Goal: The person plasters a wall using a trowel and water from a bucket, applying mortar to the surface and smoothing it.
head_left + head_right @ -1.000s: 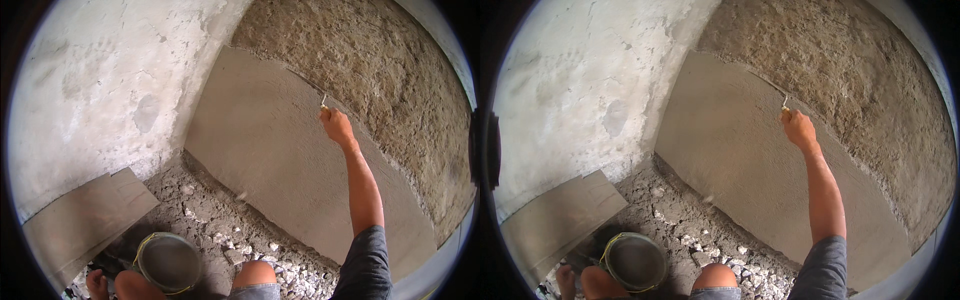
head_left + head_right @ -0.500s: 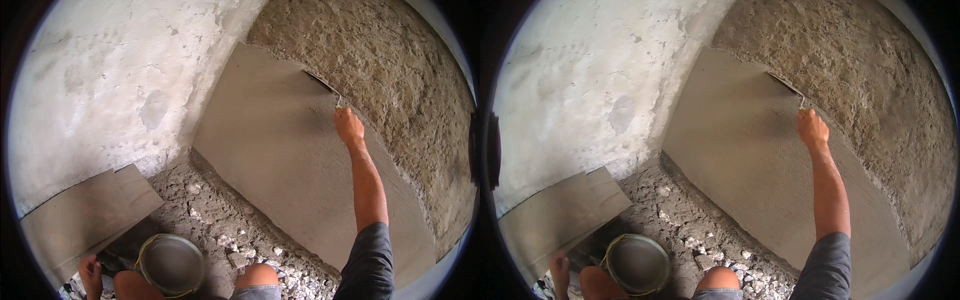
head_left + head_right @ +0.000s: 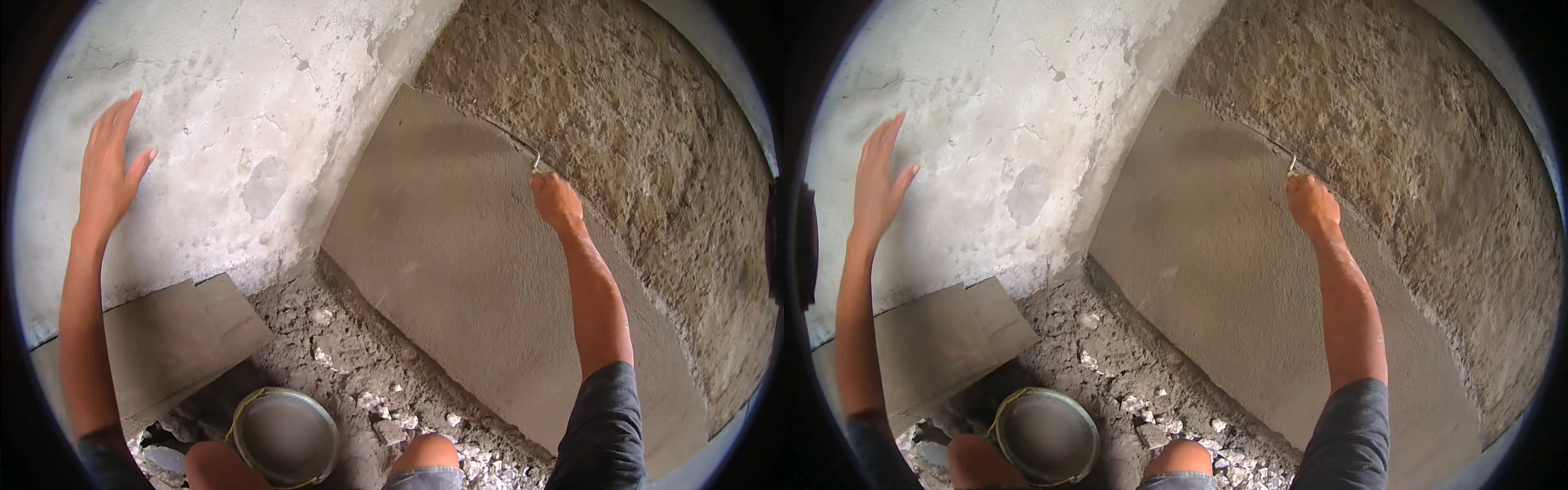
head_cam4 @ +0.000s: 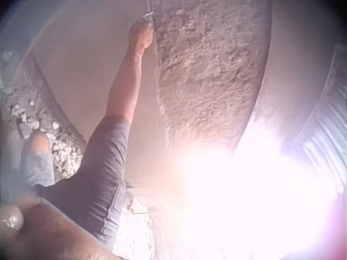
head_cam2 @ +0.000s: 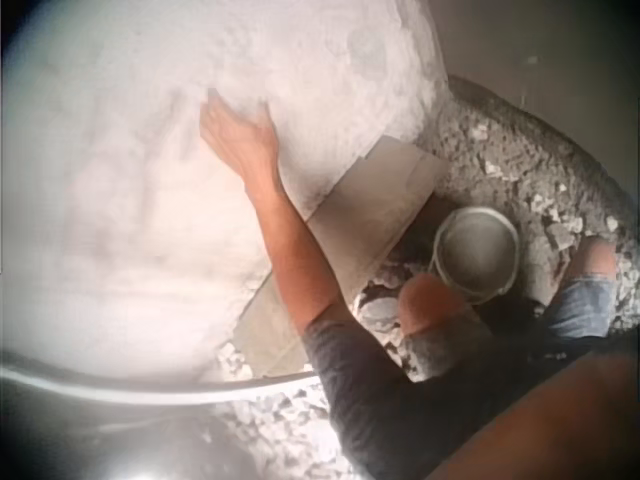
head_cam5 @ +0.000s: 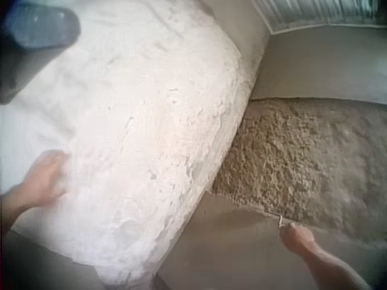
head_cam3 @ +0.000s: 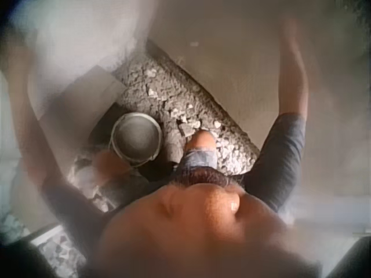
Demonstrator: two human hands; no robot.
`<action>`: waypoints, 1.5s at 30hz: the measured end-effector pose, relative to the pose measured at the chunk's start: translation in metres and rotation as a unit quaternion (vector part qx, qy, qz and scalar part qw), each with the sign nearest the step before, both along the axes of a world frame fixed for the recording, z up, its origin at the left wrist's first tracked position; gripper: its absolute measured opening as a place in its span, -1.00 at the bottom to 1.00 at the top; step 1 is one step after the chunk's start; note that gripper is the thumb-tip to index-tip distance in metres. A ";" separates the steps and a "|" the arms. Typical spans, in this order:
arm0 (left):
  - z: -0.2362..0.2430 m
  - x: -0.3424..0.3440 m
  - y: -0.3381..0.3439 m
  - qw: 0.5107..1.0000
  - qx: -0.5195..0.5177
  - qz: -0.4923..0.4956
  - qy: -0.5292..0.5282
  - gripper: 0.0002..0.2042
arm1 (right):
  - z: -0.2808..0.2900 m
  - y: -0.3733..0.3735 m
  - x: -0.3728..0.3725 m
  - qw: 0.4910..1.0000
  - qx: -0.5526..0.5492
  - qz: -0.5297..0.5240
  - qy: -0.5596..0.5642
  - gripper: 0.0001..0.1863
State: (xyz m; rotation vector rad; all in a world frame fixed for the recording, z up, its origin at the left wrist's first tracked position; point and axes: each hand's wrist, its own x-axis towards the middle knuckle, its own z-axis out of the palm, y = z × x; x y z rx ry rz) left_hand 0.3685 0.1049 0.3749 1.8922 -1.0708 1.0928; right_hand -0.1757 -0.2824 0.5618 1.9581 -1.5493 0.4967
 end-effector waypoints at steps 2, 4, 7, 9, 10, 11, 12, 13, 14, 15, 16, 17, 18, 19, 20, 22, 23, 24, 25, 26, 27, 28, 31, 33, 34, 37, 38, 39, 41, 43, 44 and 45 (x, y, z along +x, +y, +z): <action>0.024 0.026 -0.013 0.994 0.019 0.102 -0.040 -0.08 | -0.003 0.002 0.014 1.000 0.009 0.006 -0.008 -0.45; 0.041 0.052 -0.036 0.987 0.021 0.148 -0.057 0.02 | -0.007 0.003 0.017 1.000 0.017 -0.002 -0.011 -0.45; 0.066 0.094 -0.059 0.959 0.064 0.273 -0.038 0.20 | -0.019 -0.006 0.026 1.000 0.012 -0.013 -0.015 -0.47; 0.068 0.102 -0.081 0.935 0.100 0.339 0.003 0.28 | -0.022 -0.011 0.028 0.999 -0.027 0.018 0.021 -0.49; 0.067 0.105 -0.092 0.920 0.122 0.371 0.033 0.31 | -0.014 -0.023 0.029 0.999 -0.027 0.013 0.023 -0.49; 0.063 0.113 -0.101 0.914 0.132 0.380 0.049 0.33 | 0.003 -0.041 0.030 1.000 -0.018 0.016 -0.002 -0.50; 0.059 0.124 -0.103 0.903 0.148 0.400 0.060 0.35 | 0.006 -0.046 0.045 0.999 -0.003 0.027 -0.029 -0.50; 0.050 0.149 -0.099 0.944 0.055 0.324 -0.017 0.38 | 0.007 -0.044 0.052 0.999 0.002 0.029 -0.031 -0.50; 0.046 0.156 -0.088 0.955 0.013 0.291 -0.051 0.39 | 0.011 -0.018 0.074 0.995 0.053 0.048 -0.065 -0.49; 0.046 0.149 -0.093 0.966 -0.031 0.243 -0.086 0.41 | 0.021 -0.004 0.084 0.989 0.091 0.059 -0.095 -0.48; 0.050 0.141 -0.101 0.947 0.053 0.317 -0.021 0.41 | 0.011 -0.018 0.074 0.993 0.063 0.064 -0.079 -0.48; 0.054 0.135 -0.105 0.932 0.093 0.350 0.012 0.41 | 0.004 -0.022 0.070 0.993 0.060 0.061 -0.076 -0.48; 0.058 0.131 -0.105 0.913 0.135 0.383 0.043 0.41 | -0.005 -0.022 0.070 0.998 0.014 0.056 -0.038 -0.48; 0.058 0.130 -0.104 0.910 0.139 0.387 0.054 0.41 | -0.011 -0.021 0.069 0.998 -0.032 0.050 0.000 -0.48; 0.057 0.134 -0.103 0.907 0.140 0.392 0.059 0.41 | -0.015 -0.015 0.075 1.000 -0.017 0.022 0.008 -0.47; 0.049 0.145 -0.101 0.935 0.077 0.345 0.020 0.41 | -0.019 -0.016 0.077 1.000 -0.011 0.016 0.010 -0.47; 0.045 0.148 -0.102 0.958 0.012 0.287 -0.021 0.41 | -0.021 -0.016 0.078 1.000 -0.006 0.005 0.013 -0.46; 0.043 0.151 -0.103 0.958 0.012 0.287 -0.021 0.41 | -0.021 -0.016 0.079 1.000 -0.005 0.005 0.014 -0.46; 0.042 0.153 -0.104 0.959 0.007 0.283 -0.024 0.41 | -0.020 -0.015 0.079 1.000 -0.010 -0.008 0.018 -0.46; 0.041 0.154 -0.104 0.960 0.002 0.280 -0.028 0.41 | -0.020 -0.016 0.081 0.999 -0.015 -0.021 0.021 -0.45; 0.042 0.154 -0.104 0.959 0.002 0.282 -0.028 0.41 | -0.022 -0.019 0.080 0.999 -0.015 -0.019 0.021 -0.45; 0.043 0.154 -0.102 0.955 0.012 0.296 -0.021 0.41 | -0.024 -0.023 0.080 1.000 -0.014 -0.017 0.012 -0.45; 0.042 0.157 -0.101 0.955 -0.003 0.294 -0.035 0.41 | -0.022 -0.038 0.081 1.000 -0.012 -0.025 0.011 -0.45; 0.040 0.156 -0.102 0.960 -0.030 0.274 -0.053 0.41 | -0.011 -0.050 0.083 0.999 -0.013 -0.038 0.020 -0.45; 0.042 0.151 -0.104 0.955 0.003 0.295 -0.028 0.41 | -0.002 -0.057 0.086 1.000 0.009 0.004 -0.011 -0.45; 0.052 0.130 -0.106 0.935 0.078 0.344 0.032 0.41 | -0.002 -0.046 0.110 0.999 0.018 0.039 -0.031 -0.45; 0.056 0.126 -0.104 0.920 0.114 0.369 0.062 0.41 | -0.006 -0.040 0.121 0.999 0.001 0.031 -0.025 -0.44; 0.057 0.127 -0.102 0.918 0.115 0.373 0.063 0.41 | -0.013 -0.039 0.129 0.999 0.002 0.035 -0.025 -0.44; 0.056 0.130 -0.100 0.926 0.093 0.361 0.049 0.41 | -0.022 -0.039 0.140 0.999 -0.016 0.034 -0.005 -0.45; 0.049 0.142 -0.101 0.942 0.052 0.332 0.016 0.41 | -0.024 -0.049 0.145 1.000 -0.008 0.028 0.003 -0.45; 0.045 0.147 -0.101 0.954 0.011 0.298 -0.019 0.40 | -0.026 -0.053 0.148 1.000 -0.001 0.018 0.010 -0.45; 0.049 0.132 -0.096 0.954 0.013 0.298 -0.016 0.40 | -0.026 -0.053 0.153 1.000 0.000 0.018 0.013 -0.45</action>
